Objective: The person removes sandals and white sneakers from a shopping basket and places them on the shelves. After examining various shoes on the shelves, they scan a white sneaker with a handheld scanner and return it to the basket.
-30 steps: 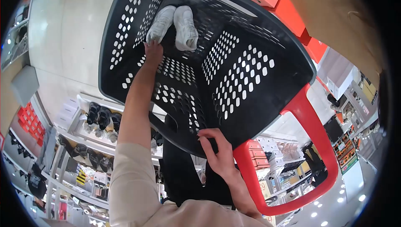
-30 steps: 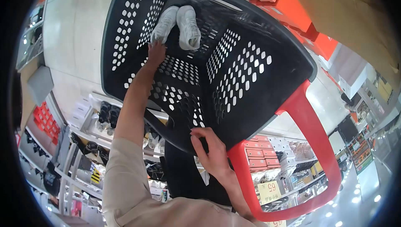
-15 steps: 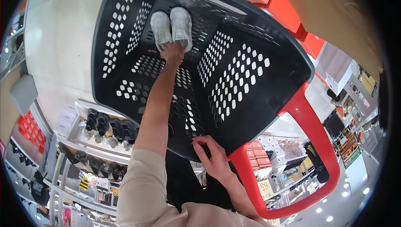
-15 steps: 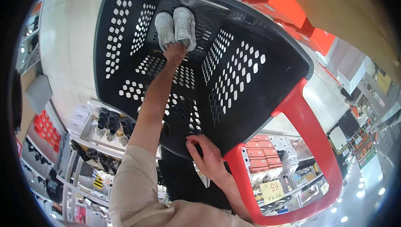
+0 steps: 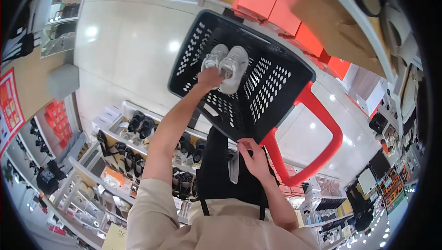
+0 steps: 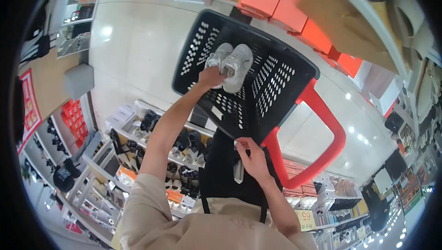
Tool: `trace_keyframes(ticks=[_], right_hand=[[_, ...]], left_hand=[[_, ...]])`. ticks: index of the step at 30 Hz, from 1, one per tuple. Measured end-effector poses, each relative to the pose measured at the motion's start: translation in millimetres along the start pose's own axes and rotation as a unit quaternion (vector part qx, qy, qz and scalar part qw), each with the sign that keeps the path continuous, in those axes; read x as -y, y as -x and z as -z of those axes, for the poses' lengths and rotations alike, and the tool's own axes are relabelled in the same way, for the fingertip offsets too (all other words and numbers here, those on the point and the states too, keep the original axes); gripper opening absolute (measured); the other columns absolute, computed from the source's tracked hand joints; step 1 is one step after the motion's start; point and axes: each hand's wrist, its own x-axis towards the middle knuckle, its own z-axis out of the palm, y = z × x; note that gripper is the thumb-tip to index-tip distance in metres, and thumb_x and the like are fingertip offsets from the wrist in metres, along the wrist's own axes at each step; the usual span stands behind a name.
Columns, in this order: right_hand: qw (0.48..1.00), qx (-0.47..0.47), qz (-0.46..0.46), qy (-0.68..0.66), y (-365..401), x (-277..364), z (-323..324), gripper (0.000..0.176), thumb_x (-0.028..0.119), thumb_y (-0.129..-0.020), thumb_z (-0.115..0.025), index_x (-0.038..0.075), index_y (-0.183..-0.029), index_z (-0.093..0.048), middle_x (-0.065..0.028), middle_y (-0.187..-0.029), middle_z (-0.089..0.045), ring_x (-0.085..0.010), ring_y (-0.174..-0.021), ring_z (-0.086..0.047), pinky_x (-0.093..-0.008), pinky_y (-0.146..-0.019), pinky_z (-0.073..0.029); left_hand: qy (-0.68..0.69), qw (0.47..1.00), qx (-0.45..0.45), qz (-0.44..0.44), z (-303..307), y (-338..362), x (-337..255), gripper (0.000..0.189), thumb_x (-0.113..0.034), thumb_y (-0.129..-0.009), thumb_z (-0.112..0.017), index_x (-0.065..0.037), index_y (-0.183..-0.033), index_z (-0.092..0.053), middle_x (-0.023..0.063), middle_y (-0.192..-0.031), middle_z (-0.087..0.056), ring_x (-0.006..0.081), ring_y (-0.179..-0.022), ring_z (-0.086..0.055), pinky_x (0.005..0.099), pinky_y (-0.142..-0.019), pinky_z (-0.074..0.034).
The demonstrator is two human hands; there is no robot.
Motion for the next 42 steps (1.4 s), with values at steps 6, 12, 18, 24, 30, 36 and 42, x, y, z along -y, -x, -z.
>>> trace_keyframes(ticks=[6, 12, 18, 24, 30, 36, 42], right_hand=[[0.987, 0.02, 0.005, -0.161, 29.6, 14.8, 2.8, 0.02, 0.014, -0.104, -0.059, -0.002, -0.115, -0.064, -0.0103, -0.097, -0.072, -0.0168, -0.091, -0.07, -0.031, -0.083, -0.055], [0.967, -0.058, -0.04, -0.243, -2.4, 45.8, -14.4, 0.033, 0.03, -0.107, -0.054, 0.002, -0.12, -0.065, -0.0099, -0.102, -0.071, -0.0172, -0.094, -0.068, -0.0322, -0.092, -0.054], [0.755, 0.191, 0.088, -0.621, 6.1, 139.4, -87.5, 0.075, 0.056, -0.105, -0.042, 0.004, -0.158, -0.032, -0.0182, -0.158, -0.042, -0.0317, -0.145, -0.043, -0.048, -0.121, -0.036], [0.602, 0.216, 0.016, -0.768, 53.1, 209.1, -204.7, 0.069, 0.054, -0.105, -0.042, 0.006, -0.154, -0.042, -0.0183, -0.157, -0.043, -0.0329, -0.146, -0.04, -0.0519, -0.123, -0.03], [0.642, 0.213, 0.053, -0.735, 81.4, 252.0, -281.9, 0.067, 0.053, -0.105, -0.043, 0.007, -0.153, -0.042, -0.018, -0.158, -0.042, -0.0338, -0.145, -0.042, -0.0513, -0.123, -0.031], [0.658, 0.214, 0.099, -0.715, 77.0, 283.1, -317.8, 0.068, 0.054, -0.104, -0.045, 0.007, -0.153, -0.042, -0.0177, -0.156, -0.044, -0.0338, -0.143, -0.045, -0.0503, -0.122, -0.034], [0.668, 0.215, 0.132, -0.7, 51.4, 308.8, -344.5, 0.069, 0.054, -0.104, -0.047, 0.006, -0.152, -0.043, -0.0175, -0.153, -0.047, -0.0337, -0.14, -0.048, -0.0493, -0.12, -0.037]], left_hand=[[0.043, 0.978, -0.138, -0.15, 104.0, 181.4, -2.9, 0.037, -0.034, -0.089, -0.062, 0.002, -0.091, -0.071, 0.0183, -0.107, -0.07, 0.0386, -0.099, -0.069, 0.0506, -0.084, -0.056], [0.058, 0.9, -0.299, -0.313, 169.7, 353.5, 16.3, 0.019, -0.017, -0.085, -0.07, 0.002, -0.087, -0.069, 0.0128, -0.101, -0.066, 0.0335, -0.087, -0.066, 0.0458, -0.075, -0.055], [0.075, 0.878, -0.254, -0.398, 196.2, 451.0, 71.5, 0.013, -0.01, -0.079, -0.075, -0.001, -0.085, -0.069, 0.0101, -0.101, -0.066, 0.0287, -0.091, -0.065, 0.0389, -0.077, -0.055], [-0.006, 0.848, -0.254, -0.465, 224.8, 513.1, 158.7, 0.016, -0.013, -0.078, -0.075, -0.001, -0.085, -0.066, 0.0106, -0.099, -0.063, 0.0304, -0.087, -0.062, 0.0411, -0.074, -0.053], [-0.049, 0.845, -0.275, -0.456, 260.5, 539.6, 215.9, 0.022, -0.013, -0.08, -0.074, 0.0, -0.087, -0.057, 0.0125, -0.097, -0.058, 0.0325, -0.088, -0.06, 0.0445, -0.072, -0.05], [-0.021, 0.937, -0.195, -0.291, 293.3, 540.6, 226.5, 0.032, -0.018, -0.08, -0.077, -0.003, -0.098, -0.055, 0.0123, -0.097, -0.064, 0.0297, -0.097, -0.064, 0.044, -0.082, -0.052], [-0.047, 0.871, -0.355, -0.337, 298.1, 520.3, 257.5, 0.038, -0.019, -0.081, -0.075, -0.003, -0.113, -0.062, 0.0092, -0.105, -0.066, 0.0288, -0.101, -0.064, 0.0501, -0.104, -0.043]])
